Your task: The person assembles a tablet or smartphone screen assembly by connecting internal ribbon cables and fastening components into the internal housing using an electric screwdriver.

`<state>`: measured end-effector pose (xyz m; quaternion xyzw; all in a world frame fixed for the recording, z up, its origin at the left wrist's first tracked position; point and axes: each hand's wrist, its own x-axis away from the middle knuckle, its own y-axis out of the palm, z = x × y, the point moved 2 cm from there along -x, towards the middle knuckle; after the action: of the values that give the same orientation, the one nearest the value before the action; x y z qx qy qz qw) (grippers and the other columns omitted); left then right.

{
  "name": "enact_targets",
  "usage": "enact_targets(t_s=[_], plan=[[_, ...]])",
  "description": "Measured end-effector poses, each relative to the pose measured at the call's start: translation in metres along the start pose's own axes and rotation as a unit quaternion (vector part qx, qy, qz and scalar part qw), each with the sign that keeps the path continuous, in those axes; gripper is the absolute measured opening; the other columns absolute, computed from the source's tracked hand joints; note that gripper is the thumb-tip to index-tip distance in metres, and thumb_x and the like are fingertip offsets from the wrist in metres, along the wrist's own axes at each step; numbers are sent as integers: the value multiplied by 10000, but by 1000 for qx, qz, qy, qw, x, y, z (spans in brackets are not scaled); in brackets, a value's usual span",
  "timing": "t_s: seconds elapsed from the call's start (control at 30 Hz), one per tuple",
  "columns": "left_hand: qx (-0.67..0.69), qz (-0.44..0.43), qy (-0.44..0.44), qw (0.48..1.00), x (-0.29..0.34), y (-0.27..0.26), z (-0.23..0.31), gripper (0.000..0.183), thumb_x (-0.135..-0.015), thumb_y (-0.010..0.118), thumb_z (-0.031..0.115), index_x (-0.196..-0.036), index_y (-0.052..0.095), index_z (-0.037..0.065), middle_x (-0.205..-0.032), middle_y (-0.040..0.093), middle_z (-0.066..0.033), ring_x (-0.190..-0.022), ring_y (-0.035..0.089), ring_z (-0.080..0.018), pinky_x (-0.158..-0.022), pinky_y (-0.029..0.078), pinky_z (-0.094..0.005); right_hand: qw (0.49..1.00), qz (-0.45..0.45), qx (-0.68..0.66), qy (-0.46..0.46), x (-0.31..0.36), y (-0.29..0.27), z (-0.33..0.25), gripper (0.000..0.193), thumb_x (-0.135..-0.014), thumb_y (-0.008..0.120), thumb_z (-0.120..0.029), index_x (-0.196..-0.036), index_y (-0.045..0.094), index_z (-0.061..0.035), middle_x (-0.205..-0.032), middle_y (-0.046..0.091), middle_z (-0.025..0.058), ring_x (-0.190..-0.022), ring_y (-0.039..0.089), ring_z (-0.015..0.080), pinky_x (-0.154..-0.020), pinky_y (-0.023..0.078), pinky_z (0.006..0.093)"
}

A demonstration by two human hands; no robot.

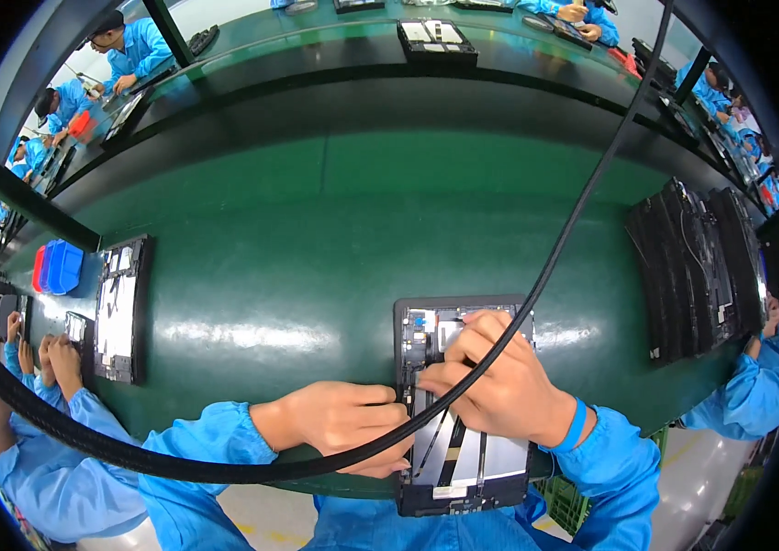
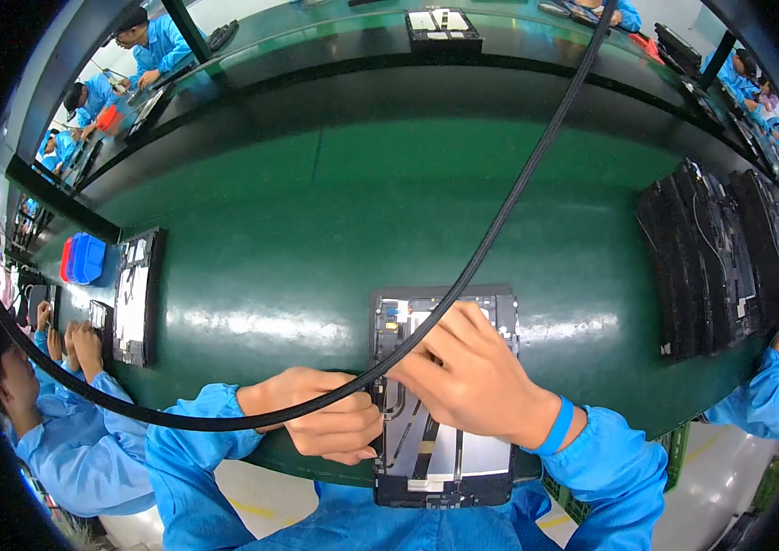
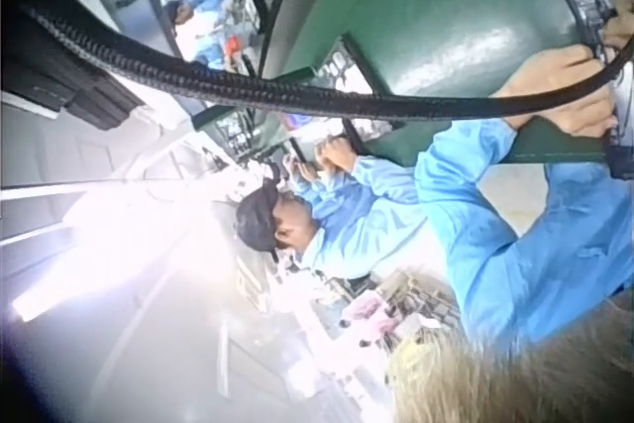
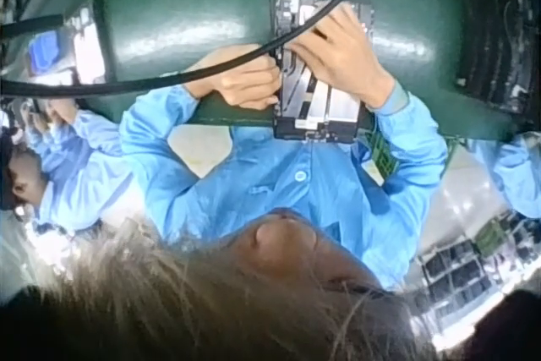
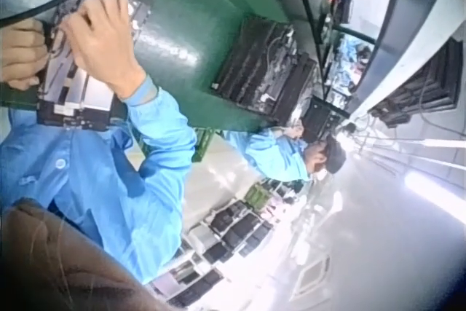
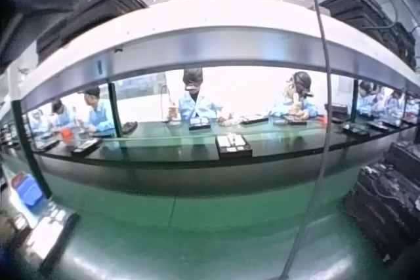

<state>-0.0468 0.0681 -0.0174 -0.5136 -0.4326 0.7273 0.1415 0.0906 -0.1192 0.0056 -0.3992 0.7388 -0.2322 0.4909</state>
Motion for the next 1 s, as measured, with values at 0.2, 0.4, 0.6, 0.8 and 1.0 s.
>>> enact_targets(t_s=[0.2,0.4,0.6,0.8,1.0], plan=[[-65,-9,0,998,5,-4,0,296,-999,714,308,-984,774,19,-965,732,-86,-878,713,-218,-821,624,-358,999,-21,-41,13,-1,-1,12,194,-816,918,-135,-970,803,-105,-921,621,23,-953,601,283,-830,453,426],[-37,12,0,999,1,-5,-9,287,-948,771,268,-924,738,-16,-956,722,-136,-816,682,-287,-754,601,-379,998,-23,-52,6,-3,-1,12,215,-817,907,-98,-1011,814,-101,-988,687,21,-1042,632,270,-870,460,418],[-31,24,-7,999,-1,-6,-25,257,-924,801,214,-883,726,-28,-935,722,-132,-806,680,-296,-724,598,-389,995,-4,-96,15,-13,7,20,218,-783,898,-49,-980,820,-98,-966,725,16,-924,638,262,-792,502,400],[-25,27,-13,999,-1,-7,-37,273,-934,793,215,-869,720,-41,-919,720,-128,-816,689,-299,-723,590,-377,984,10,-176,28,-21,16,25,188,-766,880,5,-928,839,-83,-903,779,14,-780,635,239,-703,520,377],[-45,7,-31,998,-5,-11,-46,291,-945,782,240,-888,726,-39,-939,726,-124,-831,696,-286,-738,588,-372,957,-16,-256,133,-23,7,31,190,-793,903,-30,-969,859,-85,-859,765,35,-710,616,218,-646,492,346]])
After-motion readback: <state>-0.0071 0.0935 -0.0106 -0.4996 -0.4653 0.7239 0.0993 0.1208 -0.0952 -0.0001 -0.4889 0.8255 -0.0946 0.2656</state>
